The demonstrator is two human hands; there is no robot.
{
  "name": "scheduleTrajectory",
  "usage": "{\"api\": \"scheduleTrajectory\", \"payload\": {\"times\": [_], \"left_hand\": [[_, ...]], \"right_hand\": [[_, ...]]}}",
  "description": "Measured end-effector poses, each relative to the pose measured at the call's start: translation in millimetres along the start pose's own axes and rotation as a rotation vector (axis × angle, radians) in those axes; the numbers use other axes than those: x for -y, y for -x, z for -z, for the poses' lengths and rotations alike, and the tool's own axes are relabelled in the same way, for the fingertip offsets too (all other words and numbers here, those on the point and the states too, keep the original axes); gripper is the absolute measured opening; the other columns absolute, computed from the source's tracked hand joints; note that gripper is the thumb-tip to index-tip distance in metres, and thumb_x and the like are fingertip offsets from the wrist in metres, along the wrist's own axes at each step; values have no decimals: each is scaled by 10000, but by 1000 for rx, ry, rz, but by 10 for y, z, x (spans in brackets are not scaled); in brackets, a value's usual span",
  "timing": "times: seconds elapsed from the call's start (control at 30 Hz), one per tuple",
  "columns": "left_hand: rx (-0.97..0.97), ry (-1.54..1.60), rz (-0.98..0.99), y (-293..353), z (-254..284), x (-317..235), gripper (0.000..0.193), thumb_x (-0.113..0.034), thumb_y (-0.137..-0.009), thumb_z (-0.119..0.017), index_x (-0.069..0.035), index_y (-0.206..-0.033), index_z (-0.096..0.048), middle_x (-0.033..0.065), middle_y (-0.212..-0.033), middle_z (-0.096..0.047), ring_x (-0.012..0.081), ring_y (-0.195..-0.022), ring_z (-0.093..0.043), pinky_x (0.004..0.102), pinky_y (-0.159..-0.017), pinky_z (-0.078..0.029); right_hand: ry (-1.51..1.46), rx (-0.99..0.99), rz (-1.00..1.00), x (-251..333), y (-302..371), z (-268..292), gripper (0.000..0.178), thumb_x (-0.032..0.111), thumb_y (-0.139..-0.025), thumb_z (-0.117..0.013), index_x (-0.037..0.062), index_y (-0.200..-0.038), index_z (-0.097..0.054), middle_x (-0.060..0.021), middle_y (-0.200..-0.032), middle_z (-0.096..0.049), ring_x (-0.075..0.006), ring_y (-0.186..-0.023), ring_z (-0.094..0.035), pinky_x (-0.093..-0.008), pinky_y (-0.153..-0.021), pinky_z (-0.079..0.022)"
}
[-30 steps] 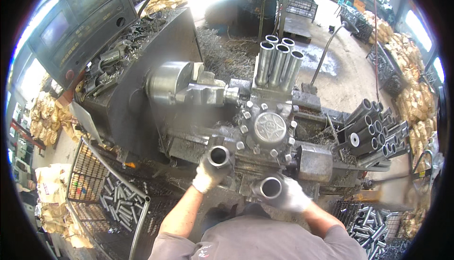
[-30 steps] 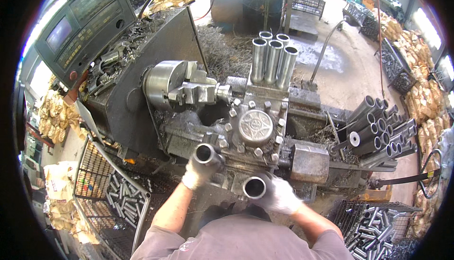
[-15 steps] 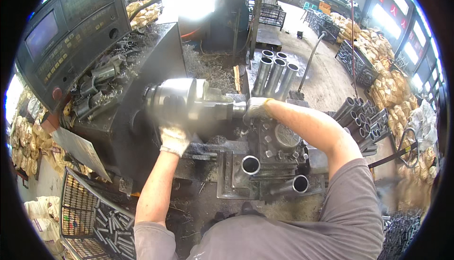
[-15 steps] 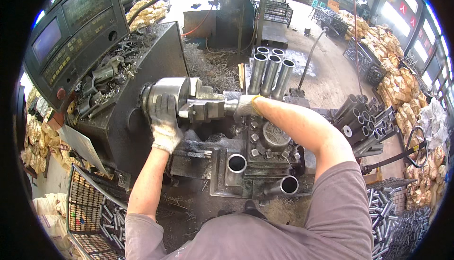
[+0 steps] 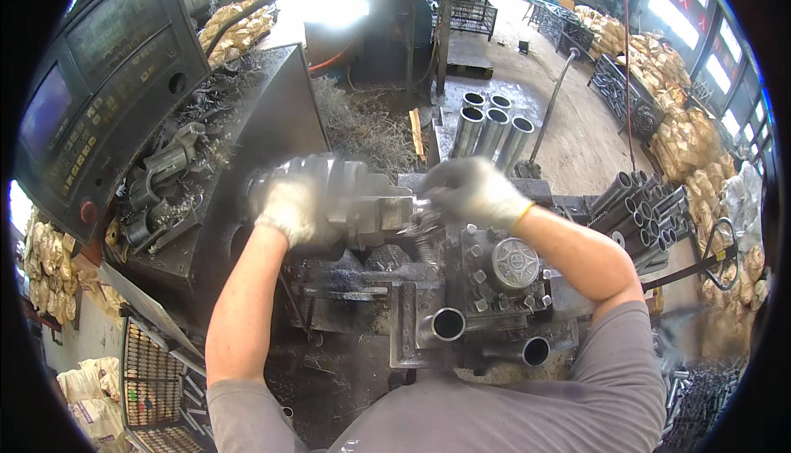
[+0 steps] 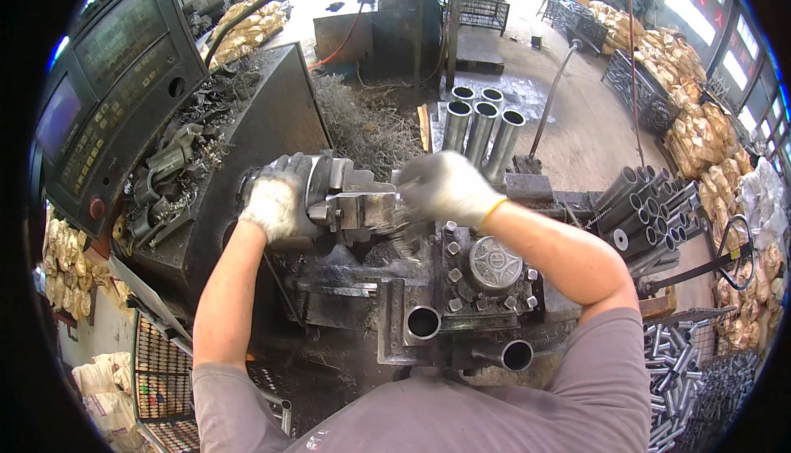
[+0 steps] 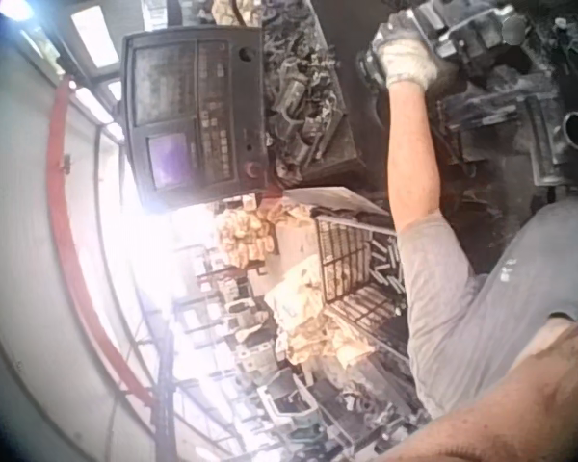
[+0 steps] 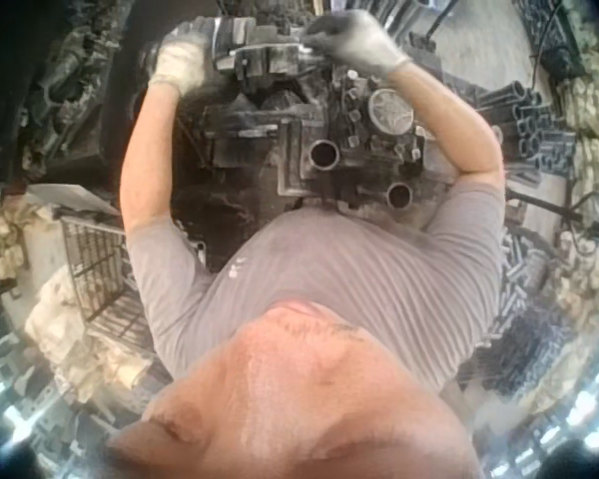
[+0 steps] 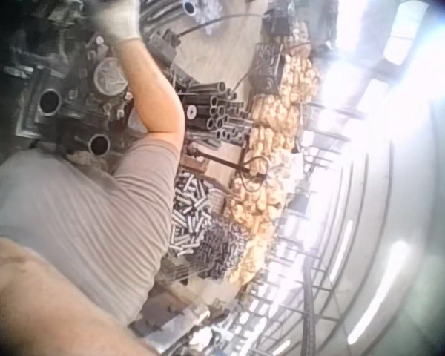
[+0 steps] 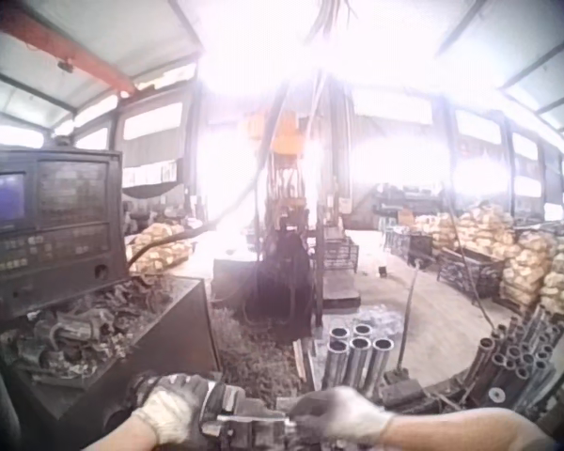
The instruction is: The person repeatedly picks up cylindrical metal tubes from a wire basket, inserts them into a lathe chuck, operates the machine, and removes the processed tubes. The cycle of loading, machining, and unloading is repeated continuously.
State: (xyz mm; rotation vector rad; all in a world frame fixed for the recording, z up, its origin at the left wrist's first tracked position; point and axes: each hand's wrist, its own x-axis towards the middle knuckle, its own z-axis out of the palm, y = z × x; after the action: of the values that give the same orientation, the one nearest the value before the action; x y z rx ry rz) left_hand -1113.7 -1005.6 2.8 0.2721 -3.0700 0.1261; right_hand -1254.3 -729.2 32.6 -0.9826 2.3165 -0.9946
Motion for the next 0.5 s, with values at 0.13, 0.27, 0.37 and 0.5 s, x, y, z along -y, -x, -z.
{"api": "scheduleTrajectory", "payload": {"times": [0.13, 0.27, 0.37, 0.5], "left_hand": [[325, 138, -85, -591, 195, 145, 934, -464, -525, -951, -83, -1320, -642, 167, -1281, -721, 350, -1191, -697, 432, -1039, -560], [502, 232, 28, -543, 398, 298, 964, -433, -508, -965, -105, -1361, -655, 163, -1284, -752, 321, -1178, -722, 416, -1027, -566], [354, 321, 29, -559, 312, 88, 1088, -385, -520, -961, -47, -1484, -588, 198, -1323, -731, 360, -1245, -690, 403, -1064, -556], [-491, 173, -37, 134, -359, -97, 969, -216, -667, -834, -9, -1549, -489, 261, -1426, -617, 441, -1417, -528, 565, -1264, -334]], "right_hand": [[-520, -357, -194, -1060, 191, 725, 292, 124, -996, -731, -22, -1249, -744, -113, -922, -780, -132, -674, -715, -285, -614, -611], [-564, -851, 570, -140, 157, 515, 258, 89, -985, -728, -9, -1223, -733, -133, -952, -777, -145, -732, -739, -280, -601, -610], [69, -814, 465, -236, -632, 403, 269, 134, -955, -719, -15, -1176, -754, -172, -1013, -785, -228, -842, -772, -358, -695, -626], [487, -266, 456, -584, -991, 186, 397, 271, -951, -743, 31, -1268, -751, -200, -1108, -791, -287, -1004, -766, -453, -915, -613]]}}
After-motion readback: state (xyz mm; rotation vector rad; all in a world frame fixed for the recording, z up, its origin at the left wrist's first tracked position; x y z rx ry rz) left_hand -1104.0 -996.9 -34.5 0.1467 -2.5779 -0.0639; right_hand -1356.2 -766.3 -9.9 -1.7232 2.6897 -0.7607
